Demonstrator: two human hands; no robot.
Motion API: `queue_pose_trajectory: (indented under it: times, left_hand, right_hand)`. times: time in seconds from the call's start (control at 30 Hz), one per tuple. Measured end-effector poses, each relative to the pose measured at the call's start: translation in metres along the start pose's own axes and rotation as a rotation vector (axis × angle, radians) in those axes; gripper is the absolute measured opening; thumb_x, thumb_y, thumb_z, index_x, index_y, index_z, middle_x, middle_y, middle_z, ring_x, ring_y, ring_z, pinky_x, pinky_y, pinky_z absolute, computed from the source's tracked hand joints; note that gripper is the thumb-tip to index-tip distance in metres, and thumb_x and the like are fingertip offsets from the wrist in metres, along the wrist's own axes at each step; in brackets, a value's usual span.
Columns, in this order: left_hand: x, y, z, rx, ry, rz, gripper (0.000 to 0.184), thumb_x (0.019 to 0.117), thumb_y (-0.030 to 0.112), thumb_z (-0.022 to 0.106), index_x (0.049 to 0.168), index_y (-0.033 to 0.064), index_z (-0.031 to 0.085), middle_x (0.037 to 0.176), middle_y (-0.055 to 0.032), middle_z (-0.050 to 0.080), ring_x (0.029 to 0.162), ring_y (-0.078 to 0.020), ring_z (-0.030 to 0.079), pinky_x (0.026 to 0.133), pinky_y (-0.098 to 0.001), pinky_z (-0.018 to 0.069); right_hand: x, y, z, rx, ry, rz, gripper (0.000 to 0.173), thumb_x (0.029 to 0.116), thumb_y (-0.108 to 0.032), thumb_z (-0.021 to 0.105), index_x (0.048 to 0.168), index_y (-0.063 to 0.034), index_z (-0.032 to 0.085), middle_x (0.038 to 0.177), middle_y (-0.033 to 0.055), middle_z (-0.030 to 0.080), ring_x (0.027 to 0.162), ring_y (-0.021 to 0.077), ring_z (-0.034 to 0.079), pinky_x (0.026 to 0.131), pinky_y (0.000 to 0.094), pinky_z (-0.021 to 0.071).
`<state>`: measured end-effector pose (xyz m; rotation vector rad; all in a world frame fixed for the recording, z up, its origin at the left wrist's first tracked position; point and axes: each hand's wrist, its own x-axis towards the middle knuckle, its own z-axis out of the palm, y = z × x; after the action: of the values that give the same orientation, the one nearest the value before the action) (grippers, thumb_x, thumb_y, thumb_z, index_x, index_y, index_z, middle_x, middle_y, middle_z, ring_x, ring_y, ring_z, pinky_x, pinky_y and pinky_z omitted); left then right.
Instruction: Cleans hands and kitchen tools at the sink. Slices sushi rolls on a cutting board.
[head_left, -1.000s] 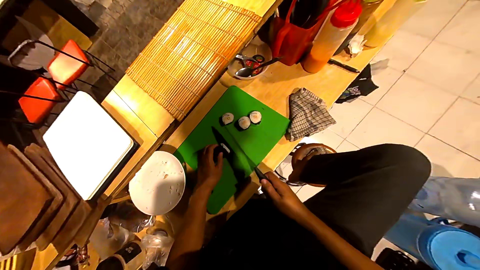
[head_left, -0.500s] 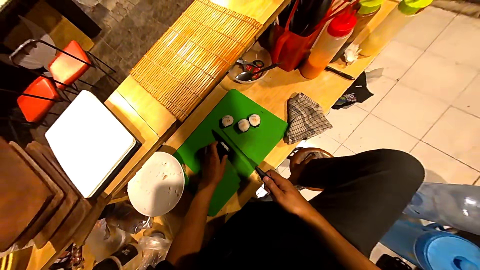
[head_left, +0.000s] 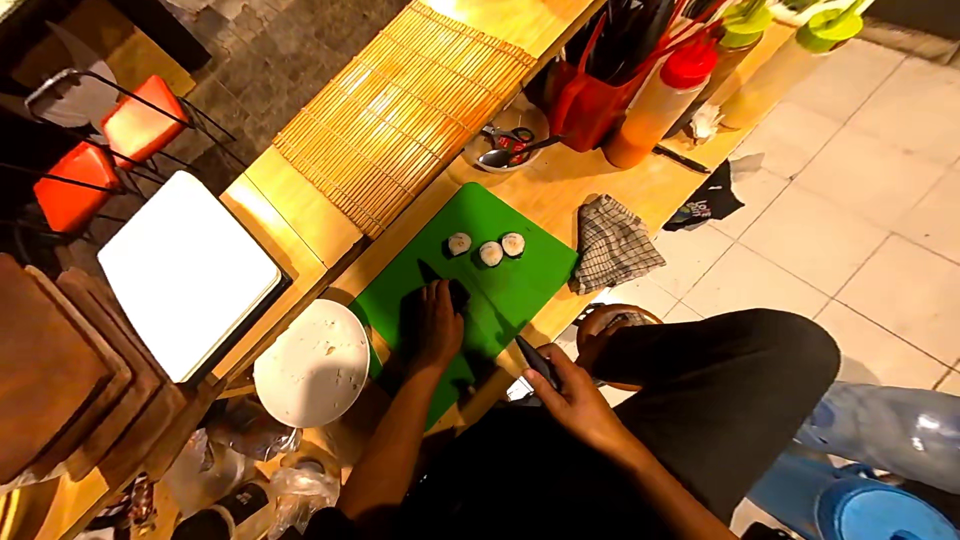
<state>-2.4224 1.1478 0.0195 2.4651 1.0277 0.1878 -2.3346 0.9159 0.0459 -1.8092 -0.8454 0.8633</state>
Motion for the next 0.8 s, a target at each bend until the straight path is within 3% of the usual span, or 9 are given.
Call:
queue_pose_trajectory:
  times: [0.1, 0.2, 0.3, 0.5, 0.8]
  left_hand:
    - [0.001, -0.001, -0.006, -0.05, -0.025, -0.029, 0.064, 0.0925, 0.029, 0.076, 0.143, -0.002, 0.051, 0.14, -0.0234, 0.057, 0.134, -0.0385, 0.051, 0.113, -0.0532, 0.0407]
    - [-0.001, -0.007, -0.016, -0.143, -0.066, -0.099, 0.075, 0.0884, 0.03, 0.08, 0.149, 0.0018, 0.046, 0.145, -0.0208, 0.054, 0.138, -0.0353, 0.048, 0.116, -0.0517, 0.0391]
    - [-0.003, -0.014, -0.021, -0.192, -0.076, -0.123, 0.069, 0.09, 0.027, 0.079, 0.147, 0.0027, 0.049, 0.143, -0.02, 0.055, 0.135, -0.0337, 0.052, 0.112, -0.0515, 0.0438]
    - [-0.003, -0.016, -0.02, -0.159, -0.044, -0.09, 0.059, 0.091, 0.027, 0.078, 0.14, 0.0016, 0.057, 0.133, -0.0187, 0.061, 0.125, -0.0326, 0.059, 0.106, -0.0492, 0.0487]
    - [-0.004, -0.02, -0.011, -0.114, 0.038, -0.004, 0.047, 0.0923, 0.027, 0.076, 0.129, -0.0002, 0.065, 0.125, -0.0167, 0.065, 0.121, -0.0316, 0.061, 0.107, -0.048, 0.048]
  right_hand:
    - [-0.007, -0.001, -0.008, -0.027, 0.096, -0.067, 0.035, 0.103, -0.037, 0.056, 0.117, -0.0049, 0.063, 0.08, 0.0009, 0.064, 0.064, 0.0062, 0.06, 0.058, 0.0255, 0.0546]
    - [-0.006, 0.002, -0.006, -0.221, 0.191, -0.12, 0.041, 0.1045, -0.038, 0.05, 0.118, -0.004, 0.067, 0.086, 0.0046, 0.068, 0.071, 0.0099, 0.063, 0.065, 0.0296, 0.0566]
    - [-0.005, 0.002, 0.004, -0.358, 0.212, -0.146, 0.042, 0.1042, -0.037, 0.048, 0.117, -0.0024, 0.068, 0.082, 0.0072, 0.07, 0.066, 0.0154, 0.065, 0.061, 0.0354, 0.0572]
    - [-0.002, -0.008, 0.012, -0.427, 0.187, -0.149, 0.042, 0.1051, -0.038, 0.047, 0.116, -0.0026, 0.067, 0.081, 0.0077, 0.069, 0.066, 0.0177, 0.066, 0.06, 0.0363, 0.0566]
    - [-0.002, -0.009, 0.018, -0.462, 0.175, -0.129, 0.043, 0.1053, -0.039, 0.045, 0.116, -0.0034, 0.067, 0.084, 0.0082, 0.07, 0.069, 0.0188, 0.068, 0.061, 0.0374, 0.0576]
